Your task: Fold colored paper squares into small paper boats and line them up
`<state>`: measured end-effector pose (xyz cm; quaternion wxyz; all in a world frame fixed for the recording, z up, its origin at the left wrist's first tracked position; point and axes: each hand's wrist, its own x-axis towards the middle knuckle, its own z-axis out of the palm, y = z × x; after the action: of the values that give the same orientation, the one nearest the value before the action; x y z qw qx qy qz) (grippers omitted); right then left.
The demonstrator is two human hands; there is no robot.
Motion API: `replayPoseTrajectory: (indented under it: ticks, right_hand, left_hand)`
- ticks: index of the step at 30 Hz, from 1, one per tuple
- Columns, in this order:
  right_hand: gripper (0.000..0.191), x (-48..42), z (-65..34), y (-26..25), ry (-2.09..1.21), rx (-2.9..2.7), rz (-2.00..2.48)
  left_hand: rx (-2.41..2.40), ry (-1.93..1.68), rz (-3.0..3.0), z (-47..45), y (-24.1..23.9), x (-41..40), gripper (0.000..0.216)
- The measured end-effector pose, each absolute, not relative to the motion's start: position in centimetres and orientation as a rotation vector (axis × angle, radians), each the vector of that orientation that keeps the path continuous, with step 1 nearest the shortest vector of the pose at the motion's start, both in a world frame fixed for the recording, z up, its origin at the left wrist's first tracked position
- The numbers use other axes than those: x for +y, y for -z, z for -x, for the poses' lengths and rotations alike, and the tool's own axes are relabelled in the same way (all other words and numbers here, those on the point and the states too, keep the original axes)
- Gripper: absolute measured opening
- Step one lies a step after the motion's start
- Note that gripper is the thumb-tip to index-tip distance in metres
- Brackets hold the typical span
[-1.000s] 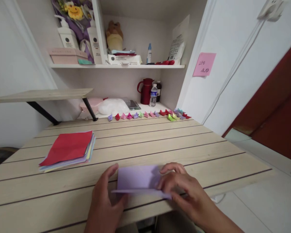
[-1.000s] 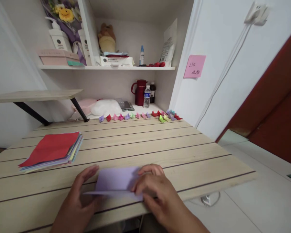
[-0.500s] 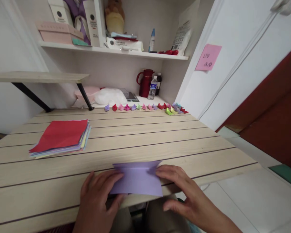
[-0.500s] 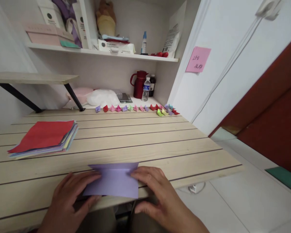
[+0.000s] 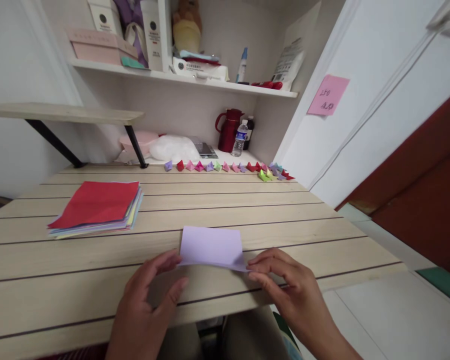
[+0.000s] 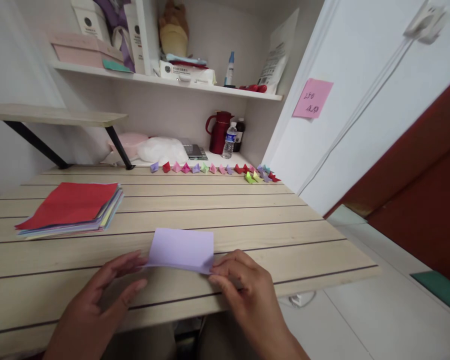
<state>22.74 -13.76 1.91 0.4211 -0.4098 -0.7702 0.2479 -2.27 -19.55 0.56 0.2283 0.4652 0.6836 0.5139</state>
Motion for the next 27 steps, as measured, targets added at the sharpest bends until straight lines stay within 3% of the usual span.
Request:
replayPoseTrajectory:
  ticks: [8,17,27]
  right_hand:
    - [0.029,-13.2,-21.9,-1.5,-0.906,-1.77,1.139]
    - [0.039,-12.6,-22.1,-0.5,-1.105,-1.612,1.172]
    - [0.038,-11.7,-22.1,-0.5,-1.183,-1.366,1.173]
  left_hand:
    - [1.866,-1.594,-1.135,1.4,-0.6,-19.6,0.04]
    - [1.91,-1.599,-1.275,2.6,1.1,-18.8,0.02]
    - [1.966,-1.53,-1.296,2.8,0.4,-19.3,0.023]
